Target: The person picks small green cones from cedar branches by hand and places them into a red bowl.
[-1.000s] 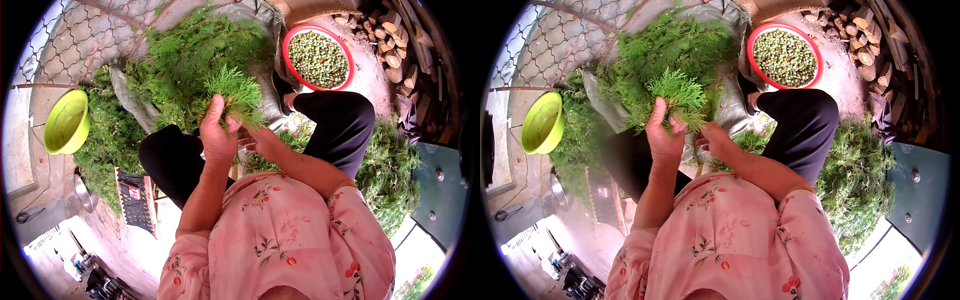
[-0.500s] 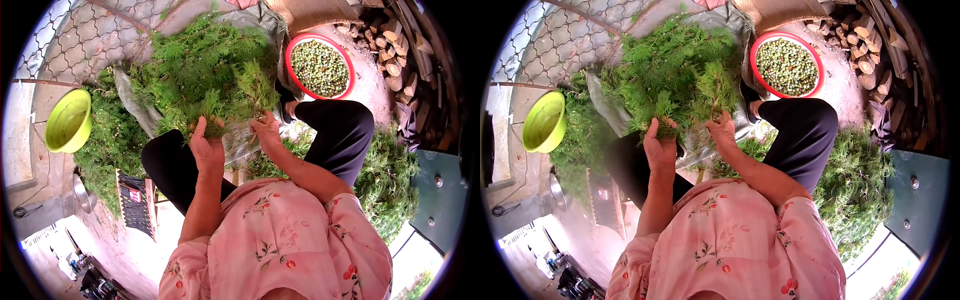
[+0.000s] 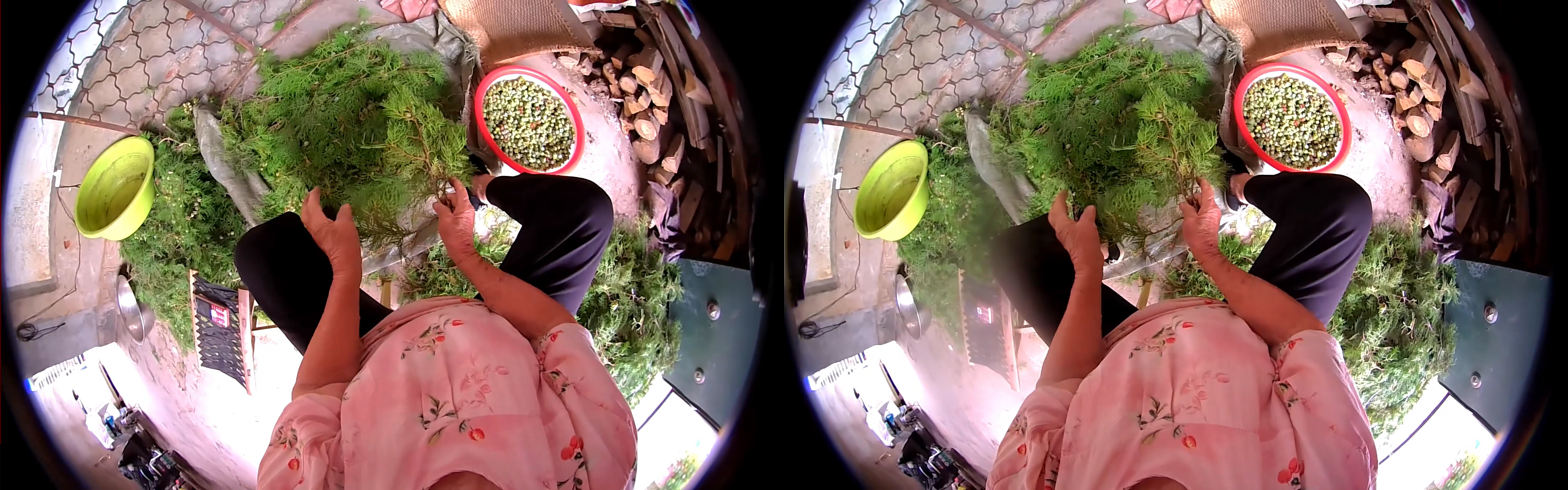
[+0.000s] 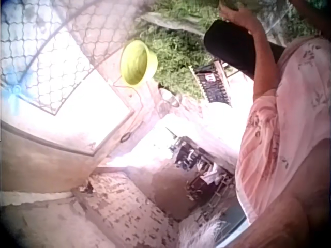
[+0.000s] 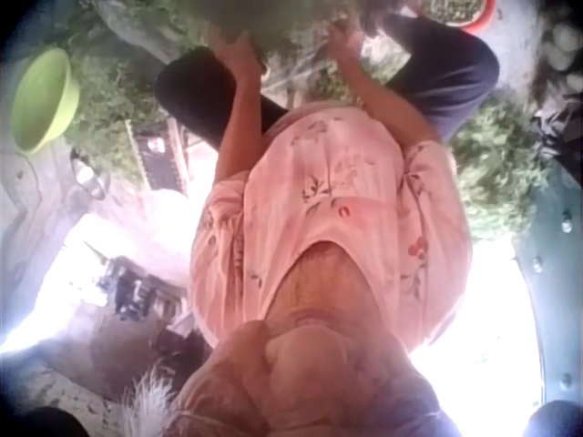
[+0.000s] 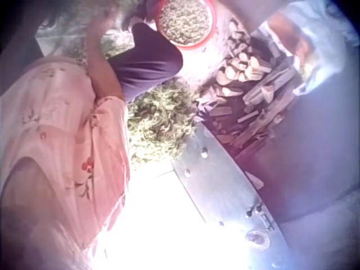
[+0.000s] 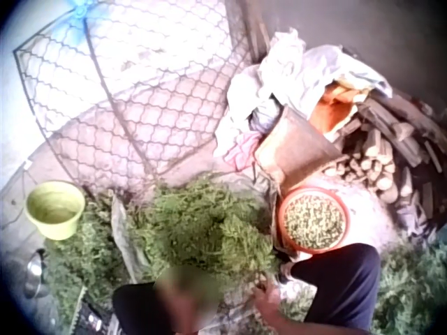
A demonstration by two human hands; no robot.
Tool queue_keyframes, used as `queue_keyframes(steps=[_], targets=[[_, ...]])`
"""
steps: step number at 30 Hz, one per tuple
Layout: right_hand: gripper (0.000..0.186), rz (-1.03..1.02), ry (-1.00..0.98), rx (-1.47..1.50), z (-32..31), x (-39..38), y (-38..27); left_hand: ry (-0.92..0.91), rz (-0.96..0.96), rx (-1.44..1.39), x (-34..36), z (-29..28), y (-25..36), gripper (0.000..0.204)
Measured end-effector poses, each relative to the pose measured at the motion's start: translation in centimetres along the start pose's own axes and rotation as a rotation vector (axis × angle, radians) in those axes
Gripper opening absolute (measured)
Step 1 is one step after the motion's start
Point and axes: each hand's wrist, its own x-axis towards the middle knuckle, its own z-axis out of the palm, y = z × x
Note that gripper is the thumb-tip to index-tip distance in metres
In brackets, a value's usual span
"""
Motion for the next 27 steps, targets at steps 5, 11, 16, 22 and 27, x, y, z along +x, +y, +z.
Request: queue_keyframes(steps=[5,11,16,22,27], targets=[[0.05,-0.161,0.016,-0.19,-0.2,0.1,-0.8,-0.175,0.262,-0.067,0.6,-0.3,3.0,0.028],[0.044,-0.495,0.013,-0.389,-0.3,-0.1,-1.8,-0.651,-0.321,-0.817,0.3,1.3,5.1,0.032],[0.044,-0.742,-0.103,-0.543,0.1,-0.8,-3.6,-0.603,-0.599,-0.924,1.8,3.0,4.8,0.041],[0.044,-0.857,-0.089,-0.616,0.1,-0.9,-4.4,-0.533,-0.402,-0.954,2.3,3.0,4.6,0.032],[0.034,-0.927,-0.133,-0.798,0.2,-1.3,-4.9,-0.377,-0.619,-0.695,0.4,3.1,7.0,0.029]])
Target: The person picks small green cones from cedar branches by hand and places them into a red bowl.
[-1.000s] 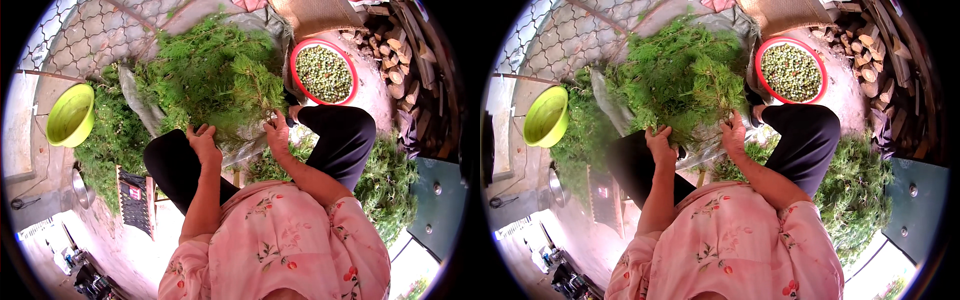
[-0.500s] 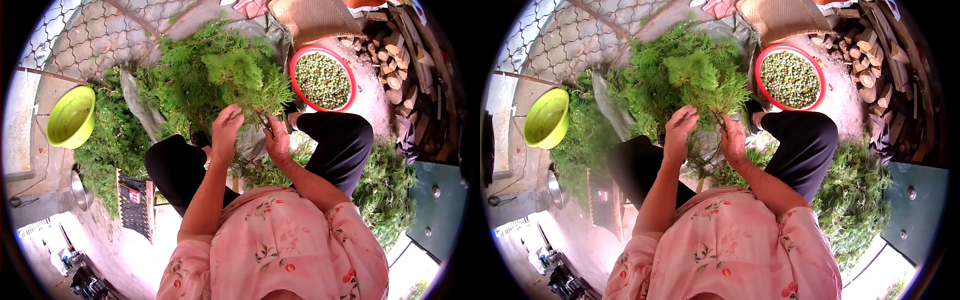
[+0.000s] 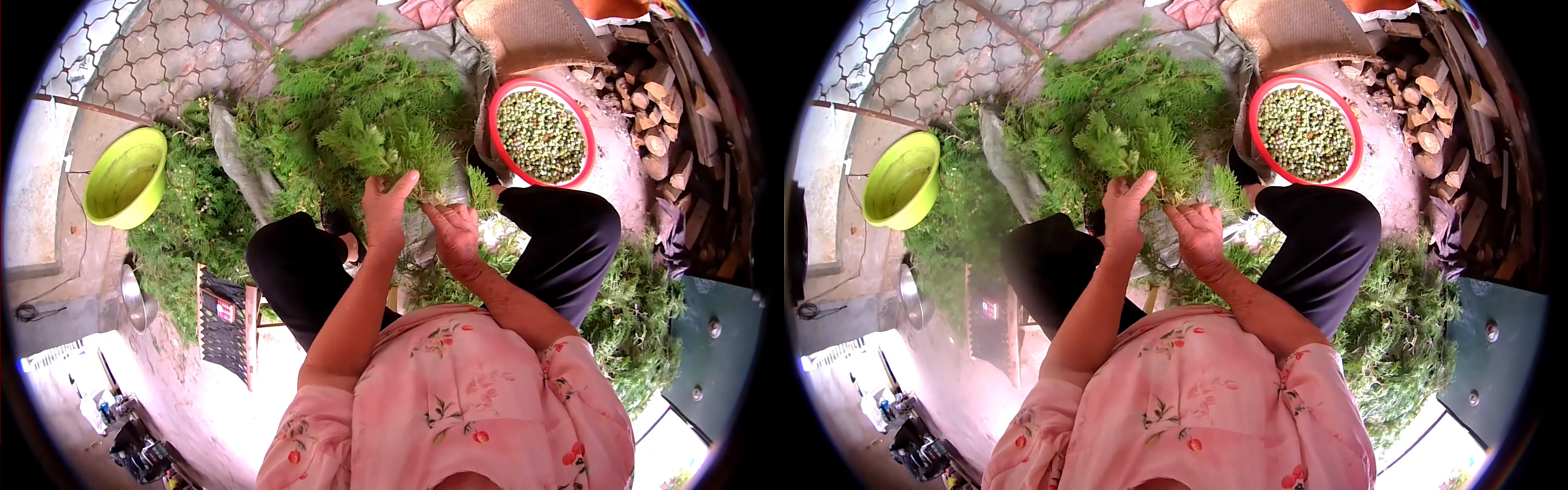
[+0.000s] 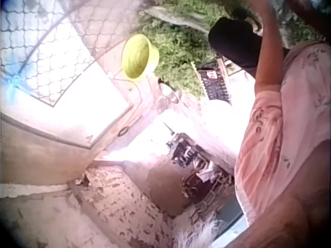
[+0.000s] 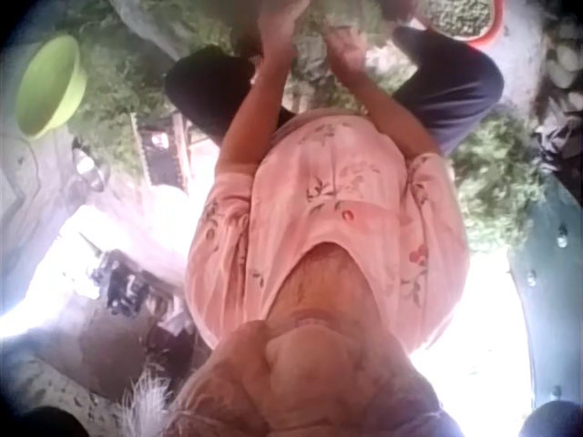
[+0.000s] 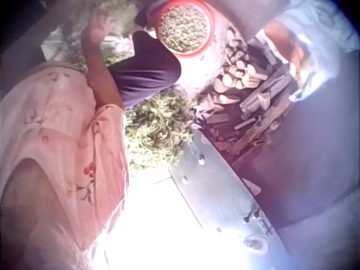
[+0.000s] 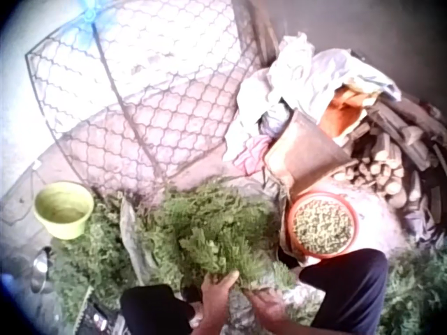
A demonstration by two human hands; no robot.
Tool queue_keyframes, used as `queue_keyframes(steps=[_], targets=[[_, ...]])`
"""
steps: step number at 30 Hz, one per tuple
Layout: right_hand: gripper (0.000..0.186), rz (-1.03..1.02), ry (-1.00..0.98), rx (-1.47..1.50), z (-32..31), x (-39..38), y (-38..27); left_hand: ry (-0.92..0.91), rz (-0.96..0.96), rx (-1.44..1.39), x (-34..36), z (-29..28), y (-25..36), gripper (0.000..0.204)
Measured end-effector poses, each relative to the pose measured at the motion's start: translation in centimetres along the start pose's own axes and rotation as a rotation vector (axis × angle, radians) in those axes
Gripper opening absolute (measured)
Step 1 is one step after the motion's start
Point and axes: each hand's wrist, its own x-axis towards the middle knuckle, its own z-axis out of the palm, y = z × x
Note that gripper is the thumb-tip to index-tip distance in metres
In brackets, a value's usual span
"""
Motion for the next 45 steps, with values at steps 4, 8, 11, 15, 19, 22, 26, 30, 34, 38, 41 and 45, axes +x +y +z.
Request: queue_keyframes(steps=[4,8,11,15,19,22,26,30,34,38,41,45], targets=[[0.035,0.025,0.001,0.029,0.3,-0.2,-0.3,0.058,-0.075,-0.268,0.7,-0.5,-1.1,0.025],[0.034,0.099,0.053,0.127,0.7,-0.5,-0.3,0.174,-0.225,-0.42,0.2,-0.5,-1.5,0.015],[0.034,0.138,0.047,0.175,0.9,-0.8,-0.4,0.058,-0.207,-0.521,0.3,-1.2,-1.9,0.018],[0.034,0.161,-0.022,0.154,0.5,-0.8,-0.7,-0.035,-0.139,-0.602,1.0,-1.3,-1.9,0.016],[0.034,0.148,-0.023,0.215,0.9,-1.2,-0.6,-0.122,-0.085,-0.504,1.1,-1.5,-1.6,0.014],[0.035,0.122,-0.034,0.269,0.8,-1.1,-0.8,-0.16,-0.044,-0.46,1.5,-2.2,-2.5,0.012],[0.029,0.193,-0.01,0.311,0.6,-0.8,-0.8,-0.168,0.063,-0.344,1.3,-1.9,-3.2,0.009],[0.023,0.313,0.071,0.402,-0.1,0.8,-1.6,-0.175,0.072,-0.313,1.2,-2.5,-3.4,0.01],[0.023,0.426,0.046,0.562,-0.3,2.3,-1.5,-0.221,0.096,-0.255,1.2,-2.9,-3.7,0.009],[0.027,0.579,0.058,0.821,-0.4,3.1,-1.2,-0.258,0.098,-0.217,0.1,-2.2,-3.1,0.007],[0.029,0.573,0.074,0.763,-0.5,3.5,-1.1,-0.31,0.111,-0.24,0.2,-1.9,-4.0,0.006],[0.036,0.359,0.254,0.419,-2.9,5.4,-2.1,-0.304,0.039,-0.222,-0.5,-1.6,-2.9,0.007]])
